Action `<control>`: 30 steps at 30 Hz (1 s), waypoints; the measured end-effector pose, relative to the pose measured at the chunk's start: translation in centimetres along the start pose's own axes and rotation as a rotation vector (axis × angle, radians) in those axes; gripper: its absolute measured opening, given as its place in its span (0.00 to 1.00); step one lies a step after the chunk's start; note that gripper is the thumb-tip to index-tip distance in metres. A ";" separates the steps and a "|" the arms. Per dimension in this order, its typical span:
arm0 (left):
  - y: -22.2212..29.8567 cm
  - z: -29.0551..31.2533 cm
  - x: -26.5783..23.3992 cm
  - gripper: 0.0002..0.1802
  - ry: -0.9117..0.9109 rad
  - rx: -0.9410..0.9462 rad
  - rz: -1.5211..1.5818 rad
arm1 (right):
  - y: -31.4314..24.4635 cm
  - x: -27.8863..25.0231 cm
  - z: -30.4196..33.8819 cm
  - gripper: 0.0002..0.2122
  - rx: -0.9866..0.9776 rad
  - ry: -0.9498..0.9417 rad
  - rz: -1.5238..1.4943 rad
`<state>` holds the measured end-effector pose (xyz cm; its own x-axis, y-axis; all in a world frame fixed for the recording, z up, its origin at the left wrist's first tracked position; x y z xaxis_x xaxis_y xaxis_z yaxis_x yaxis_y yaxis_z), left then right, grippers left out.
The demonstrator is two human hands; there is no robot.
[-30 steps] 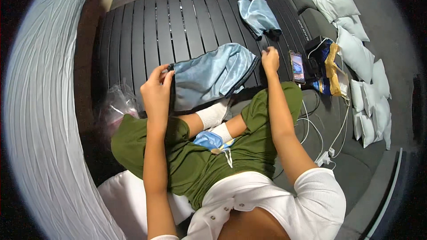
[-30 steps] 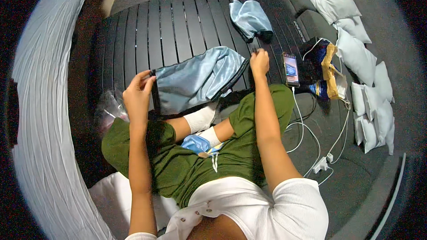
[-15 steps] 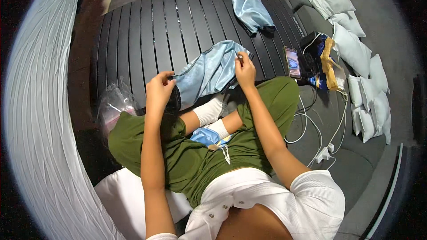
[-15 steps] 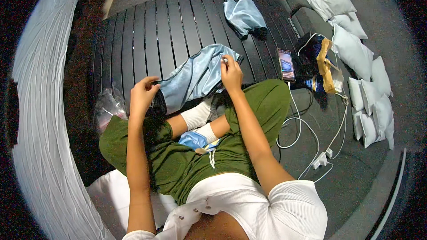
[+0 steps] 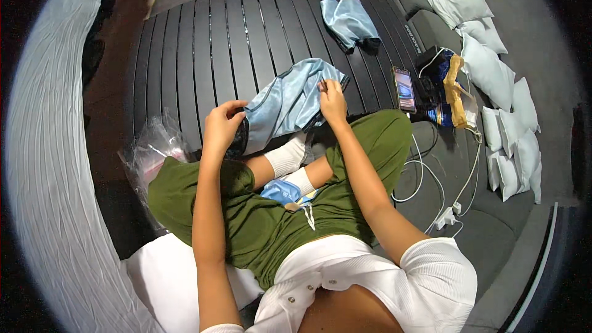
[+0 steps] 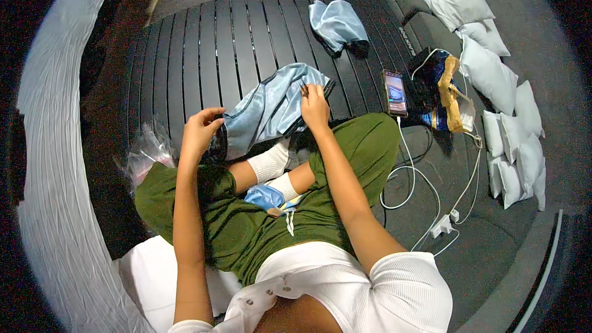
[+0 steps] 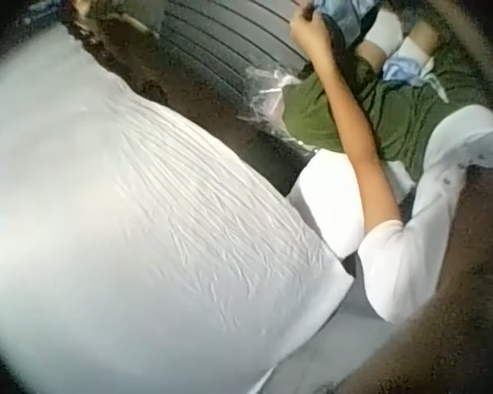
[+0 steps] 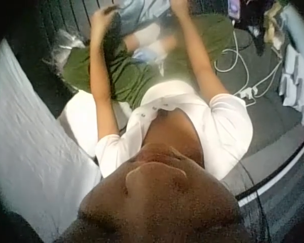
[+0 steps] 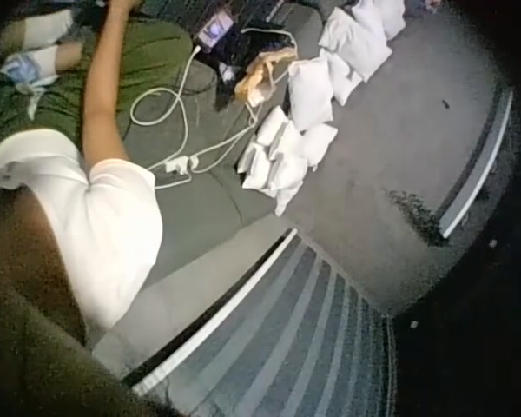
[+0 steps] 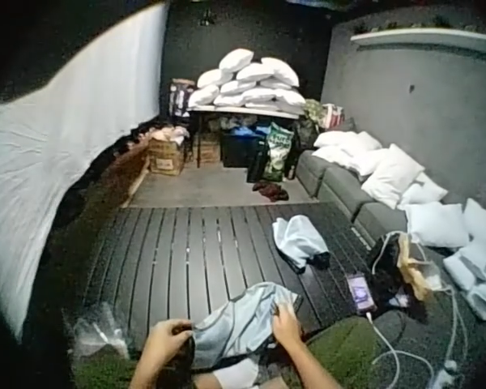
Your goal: The person is folding, inspecting, and trimming loose threads from various pieces of clothing on a low slatted table.
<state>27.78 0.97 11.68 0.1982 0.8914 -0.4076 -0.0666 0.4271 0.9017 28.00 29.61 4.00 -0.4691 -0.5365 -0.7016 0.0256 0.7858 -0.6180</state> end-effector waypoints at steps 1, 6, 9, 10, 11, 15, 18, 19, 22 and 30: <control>0.0 0.0 0.0 0.12 0.003 -0.002 -0.007 | 0.0 0.1 0.0 0.07 0.013 -0.024 0.024; 0.8 0.1 0.4 0.13 0.008 0.028 -0.054 | 0.5 0.4 0.1 0.07 0.008 -0.097 0.091; 0.5 0.1 0.4 0.13 0.001 0.047 -0.049 | 0.3 0.6 0.0 0.08 0.009 -0.113 0.103; 0.4 0.1 0.3 0.13 0.008 0.053 -0.059 | 0.1 0.6 0.0 0.08 0.007 -0.118 0.102; 0.3 0.1 0.3 0.13 0.015 0.060 -0.070 | 0.0 0.6 0.0 0.07 0.032 -0.116 0.095; 0.8 0.3 0.2 0.13 0.037 0.041 -0.064 | 0.2 0.5 0.1 0.07 0.072 -0.115 0.118; 0.8 0.4 0.1 0.12 0.041 0.018 -0.104 | 0.2 0.5 0.1 0.07 0.057 -0.108 0.117; 0.8 0.4 0.1 0.12 0.044 0.032 -0.104 | 0.2 0.5 0.1 0.07 0.057 -0.110 0.118; 0.9 0.5 0.0 0.12 0.049 0.050 -0.110 | 0.3 0.5 0.1 0.07 0.066 -0.119 0.131; 1.2 0.6 -0.1 0.12 0.055 0.040 -0.124 | 0.0 0.6 0.1 0.06 0.062 -0.128 0.153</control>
<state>28.31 1.32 12.89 0.1485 0.8395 -0.5227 -0.0059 0.5293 0.8484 27.83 29.22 3.53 -0.3392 -0.4501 -0.8260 0.1444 0.8428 -0.5186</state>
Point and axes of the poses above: each hand's wrist, its own z-axis away from the middle knuckle, its own x-axis out of the palm, y = z × x, the point moved 5 cm from there along -z, towards the middle knuckle, and after that the axes turned 4 degrees about z, right-handed, at the moved point
